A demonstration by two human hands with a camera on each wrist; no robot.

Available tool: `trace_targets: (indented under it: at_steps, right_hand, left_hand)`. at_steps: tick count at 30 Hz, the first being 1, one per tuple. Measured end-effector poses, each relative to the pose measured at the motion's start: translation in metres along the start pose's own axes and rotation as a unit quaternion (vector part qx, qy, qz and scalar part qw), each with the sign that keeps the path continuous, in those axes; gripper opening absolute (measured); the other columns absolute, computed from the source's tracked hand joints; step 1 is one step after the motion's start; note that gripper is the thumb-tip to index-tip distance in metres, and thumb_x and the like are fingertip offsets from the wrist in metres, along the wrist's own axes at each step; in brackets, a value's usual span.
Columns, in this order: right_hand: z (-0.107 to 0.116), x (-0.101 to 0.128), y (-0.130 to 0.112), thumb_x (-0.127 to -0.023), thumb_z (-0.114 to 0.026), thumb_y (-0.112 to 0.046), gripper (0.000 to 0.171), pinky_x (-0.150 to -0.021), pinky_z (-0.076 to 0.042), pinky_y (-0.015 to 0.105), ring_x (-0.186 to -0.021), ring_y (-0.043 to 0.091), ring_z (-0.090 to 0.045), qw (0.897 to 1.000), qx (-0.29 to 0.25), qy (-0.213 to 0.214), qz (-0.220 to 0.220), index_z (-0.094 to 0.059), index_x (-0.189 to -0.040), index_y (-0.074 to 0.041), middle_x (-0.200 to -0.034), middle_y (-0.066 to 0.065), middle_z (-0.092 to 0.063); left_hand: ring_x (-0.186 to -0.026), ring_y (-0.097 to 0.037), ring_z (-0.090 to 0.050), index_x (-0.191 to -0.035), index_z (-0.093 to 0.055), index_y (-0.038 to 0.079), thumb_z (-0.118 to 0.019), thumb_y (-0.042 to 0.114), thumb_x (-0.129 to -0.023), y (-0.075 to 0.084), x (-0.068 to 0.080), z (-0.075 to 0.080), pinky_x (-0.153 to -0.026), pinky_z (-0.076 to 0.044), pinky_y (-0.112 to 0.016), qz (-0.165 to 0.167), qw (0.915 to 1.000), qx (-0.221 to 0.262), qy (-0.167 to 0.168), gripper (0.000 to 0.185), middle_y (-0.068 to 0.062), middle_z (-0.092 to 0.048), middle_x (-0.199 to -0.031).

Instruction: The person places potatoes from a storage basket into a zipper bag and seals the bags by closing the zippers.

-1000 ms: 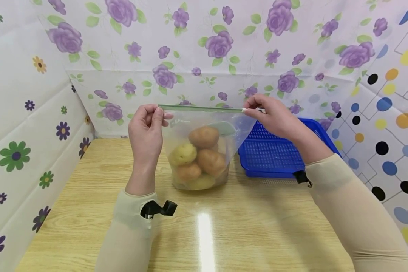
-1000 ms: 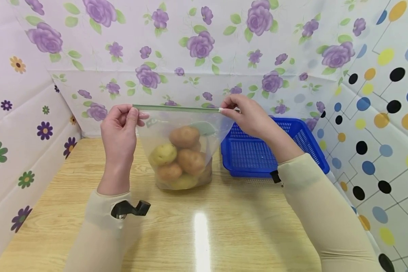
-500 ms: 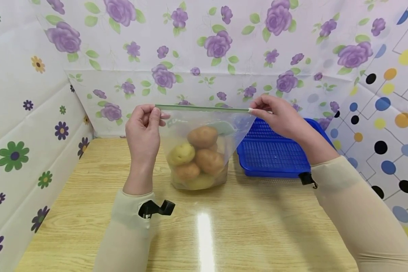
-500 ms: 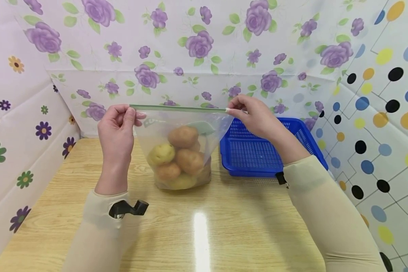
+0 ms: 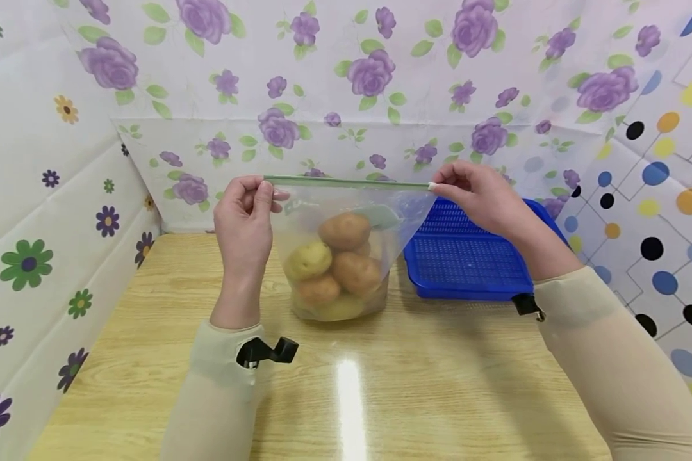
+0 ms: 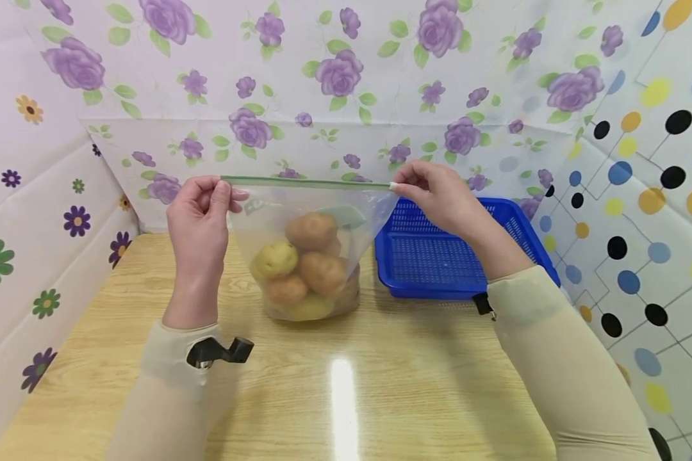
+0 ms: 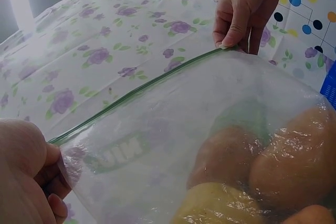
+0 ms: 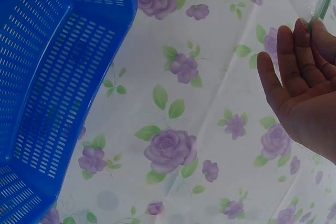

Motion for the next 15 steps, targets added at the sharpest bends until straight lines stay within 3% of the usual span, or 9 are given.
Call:
trace_targets:
  at_steps: [10,15]
  right_hand:
    - [0.003,0.012,-0.004,-0.108,-0.073,-0.037,0.027,-0.084,-0.048,0.032,-0.1,0.021,-0.066,0.999,-0.006,0.043,-0.005,-0.08,-0.121,-0.014,-0.116,0.005,-0.076]
    - [0.008,0.021,-0.01,-0.108,-0.074,-0.039,0.029,-0.085,-0.048,0.027,-0.103,0.02,-0.066,0.999,-0.014,0.041,0.002,-0.079,-0.122,-0.014,-0.119,0.005,-0.075]
  left_hand:
    - [-0.079,-0.019,-0.072,-0.109,-0.071,-0.001,-0.067,0.012,-0.111,0.005,0.007,0.009,-0.079,-0.057,-0.029,0.01,0.9999,0.0,-0.009,0.013,-0.008,-0.081,-0.095]
    - [-0.078,-0.02,-0.073,-0.109,-0.072,-0.001,-0.068,0.012,-0.111,0.012,0.012,0.015,-0.074,-0.056,-0.029,-0.002,1.0,-0.006,-0.005,0.014,-0.009,-0.082,-0.094]
Point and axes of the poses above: each hand's wrist, its own x-axis away from the middle knuckle, its own z-axis out of the back of the hand, y = z × x, the point moved 3 cm from there along -x, towards the middle knuckle
